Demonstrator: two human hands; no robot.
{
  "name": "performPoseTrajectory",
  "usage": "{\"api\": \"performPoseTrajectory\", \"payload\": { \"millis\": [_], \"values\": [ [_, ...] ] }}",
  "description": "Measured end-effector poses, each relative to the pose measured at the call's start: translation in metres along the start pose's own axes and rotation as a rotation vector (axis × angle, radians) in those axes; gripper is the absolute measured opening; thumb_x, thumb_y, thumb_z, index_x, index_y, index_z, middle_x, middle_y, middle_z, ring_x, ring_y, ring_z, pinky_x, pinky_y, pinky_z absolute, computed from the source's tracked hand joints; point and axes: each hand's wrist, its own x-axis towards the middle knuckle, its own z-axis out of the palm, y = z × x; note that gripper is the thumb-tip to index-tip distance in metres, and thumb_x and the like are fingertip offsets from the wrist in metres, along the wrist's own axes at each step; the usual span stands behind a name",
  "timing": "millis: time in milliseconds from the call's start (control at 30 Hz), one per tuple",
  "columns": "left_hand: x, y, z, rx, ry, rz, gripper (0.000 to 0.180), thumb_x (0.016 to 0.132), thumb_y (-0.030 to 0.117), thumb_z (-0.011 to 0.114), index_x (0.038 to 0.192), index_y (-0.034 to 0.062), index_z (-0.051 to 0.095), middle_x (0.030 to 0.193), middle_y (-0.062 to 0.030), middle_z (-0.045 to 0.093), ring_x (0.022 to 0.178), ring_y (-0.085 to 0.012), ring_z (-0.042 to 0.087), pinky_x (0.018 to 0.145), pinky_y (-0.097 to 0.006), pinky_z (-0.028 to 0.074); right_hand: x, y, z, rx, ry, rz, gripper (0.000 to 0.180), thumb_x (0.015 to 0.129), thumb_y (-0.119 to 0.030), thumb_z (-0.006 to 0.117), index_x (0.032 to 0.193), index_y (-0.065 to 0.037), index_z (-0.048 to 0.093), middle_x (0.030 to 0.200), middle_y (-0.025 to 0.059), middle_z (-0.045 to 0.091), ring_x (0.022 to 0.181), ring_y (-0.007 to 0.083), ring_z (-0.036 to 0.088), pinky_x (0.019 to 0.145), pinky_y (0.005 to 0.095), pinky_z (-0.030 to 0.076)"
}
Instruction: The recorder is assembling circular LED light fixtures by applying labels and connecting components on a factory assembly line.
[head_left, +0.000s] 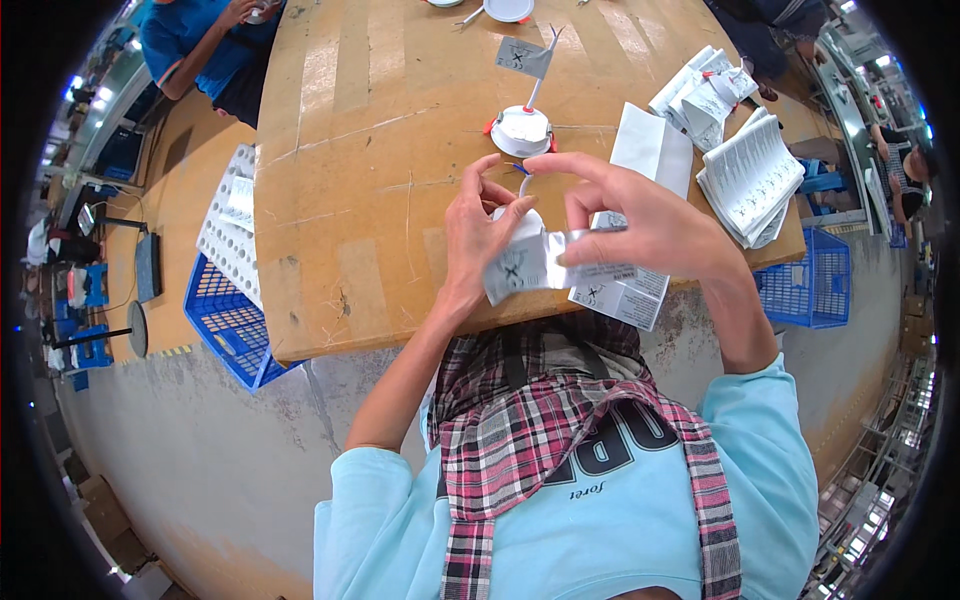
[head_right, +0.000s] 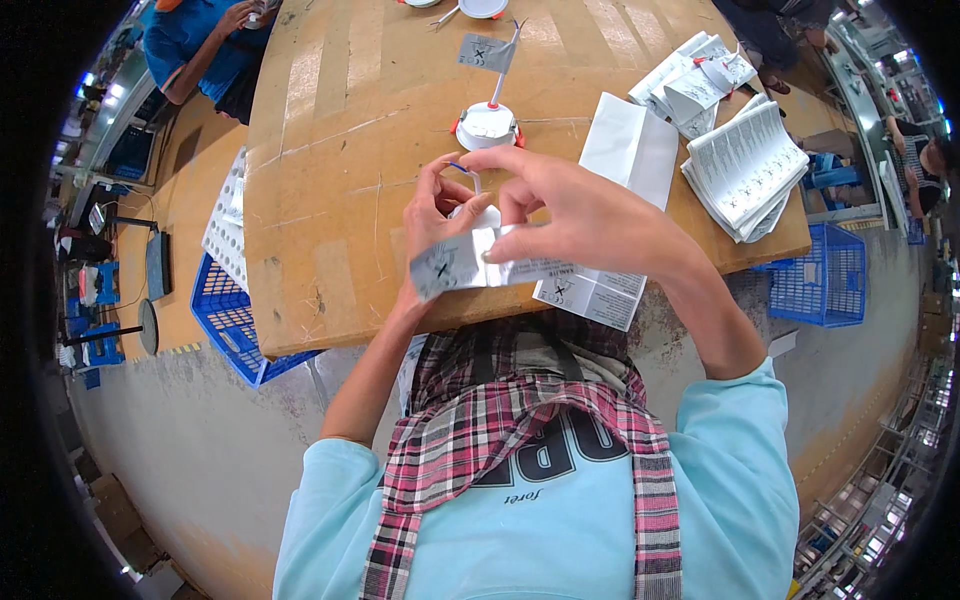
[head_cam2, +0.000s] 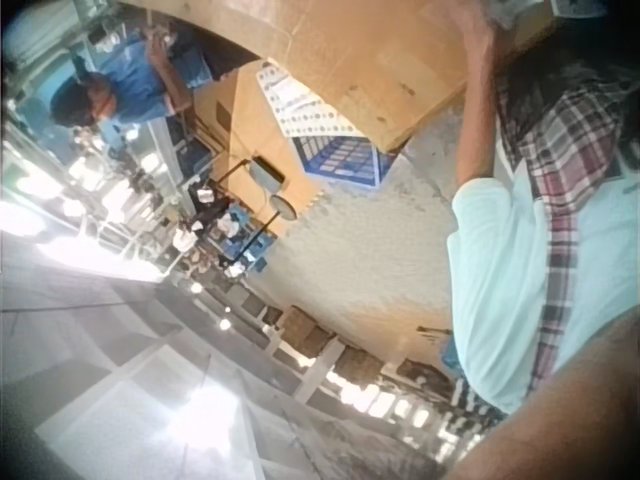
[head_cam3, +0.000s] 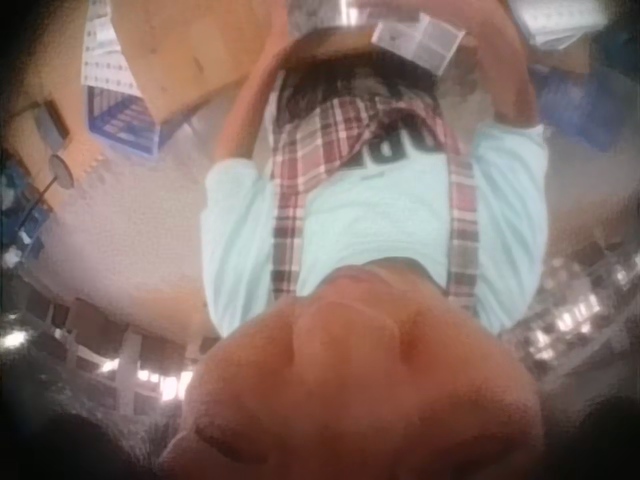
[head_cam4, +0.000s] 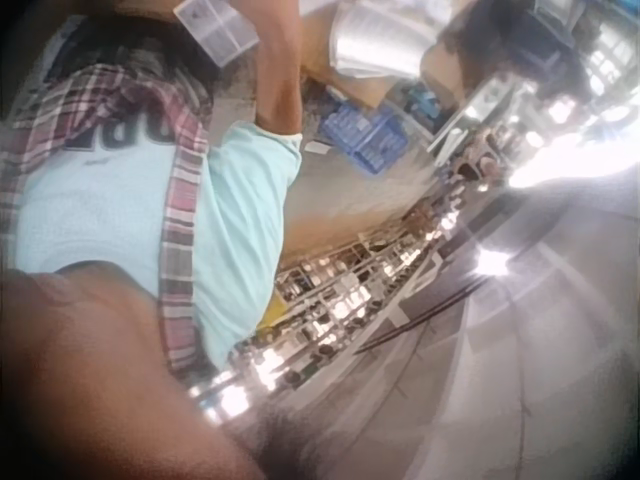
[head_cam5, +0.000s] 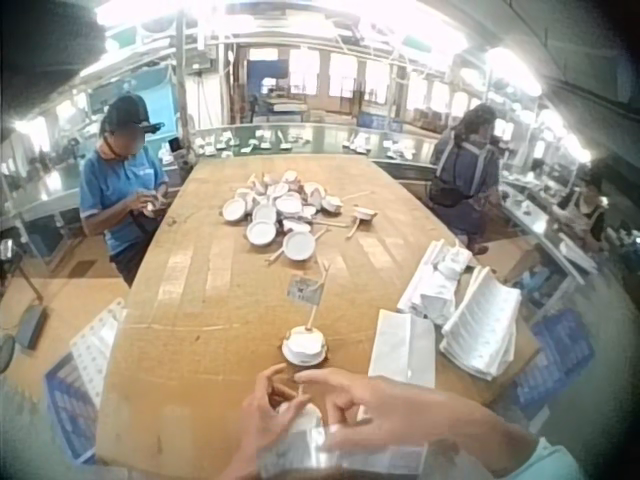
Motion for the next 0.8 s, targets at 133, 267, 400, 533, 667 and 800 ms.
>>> {"api": "performPoseTrajectory", "payload": {
  "millis": [133, 267, 400, 533, 667, 800],
  "values": [
    [-0.002, -0.006, -0.006, -0.288, -0.085, 0.084, 0.059, 0.076, 0.003, 0.069, 0.129, -0.0006, 0.042, 0.103, -0.0098, 0.057, 0.099, -0.0196, 0.056, 0.087, -0.034, 0.045, -0.009, -0.002, 0.002, 0.026, 0.073, -0.055, 0.07, 0.078, -0.009, 0.067, 0.139, 0.001, 0.032, 0.07, 0.0004, 0.048, 0.071, 0.0093, 0.05, 0.075, 0.0253, 0.041],
    [0.0, -0.005, -0.034, -0.619, -0.073, 0.112, 0.056, 0.083, 0.009, 0.056, 0.134, -0.0002, 0.037, 0.12, -0.0111, 0.049, 0.116, -0.0194, 0.047, 0.097, -0.034, 0.037, -0.009, 0.008, 0.004, -0.041, 0.262, -0.041, 0.068, 0.08, -0.01, 0.066, 0.138, 0.0, 0.034, 0.073, 0.003, 0.054, 0.072, 0.0113, 0.052, 0.073, 0.0276, 0.043],
    [-0.023, 0.039, -0.045, -0.6, -0.009, 0.173, 0.057, 0.08, 0.014, 0.053, 0.133, -0.0002, 0.038, 0.12, -0.0107, 0.049, 0.117, -0.021, 0.046, 0.097, -0.036, 0.036, -0.004, 0.009, 0.012, -0.16, 0.354, -0.054, 0.065, 0.079, -0.01, 0.067, 0.136, -0.001, 0.037, 0.073, 0.0057, 0.055, 0.07, 0.015, 0.054, 0.069, 0.0301, 0.044],
    [-0.034, 0.062, -0.036, -0.284, -0.007, 0.143, 0.042, 0.085, 0.011, 0.057, 0.124, 0.0003, 0.047, 0.114, -0.0094, 0.054, 0.108, -0.0161, 0.052, 0.091, -0.031, 0.04, 0.001, 0.006, 0.019, -0.201, 0.328, -0.122, 0.061, 0.079, -0.009, 0.067, 0.133, -0.003, 0.039, 0.073, 0.0076, 0.056, 0.068, 0.0193, 0.056, 0.066, 0.0324, 0.045],
    [-0.032, 0.061, -0.036, -0.497, -0.15, -0.19, 0.017, 0.082, 0.014, 0.071, 0.09, 0.0018, 0.063, 0.081, -0.0002, 0.065, 0.078, -0.0055, 0.058, 0.071, -0.021, 0.044, 0.003, 0.007, 0.016, -0.222, 0.339, -0.114, 0.055, 0.079, -0.009, 0.066, 0.13, -0.003, 0.044, 0.073, 0.0097, 0.059, 0.069, 0.0215, 0.058, 0.067, 0.0329, 0.046],
    [-0.025, 0.048, -0.035, -0.475, -0.167, -0.184, 0.013, 0.084, 0.014, 0.069, 0.087, 0.0027, 0.064, 0.079, 0.0003, 0.065, 0.075, -0.0052, 0.057, 0.071, -0.02, 0.043, 0.011, 0.017, 0.006, -0.228, 0.301, -0.022, 0.027, 0.078, -0.012, 0.067, 0.102, 0.0, 0.062, 0.078, 0.0134, 0.064, 0.074, 0.0236, 0.061, 0.072, 0.0347, 0.047]
  ]
}}
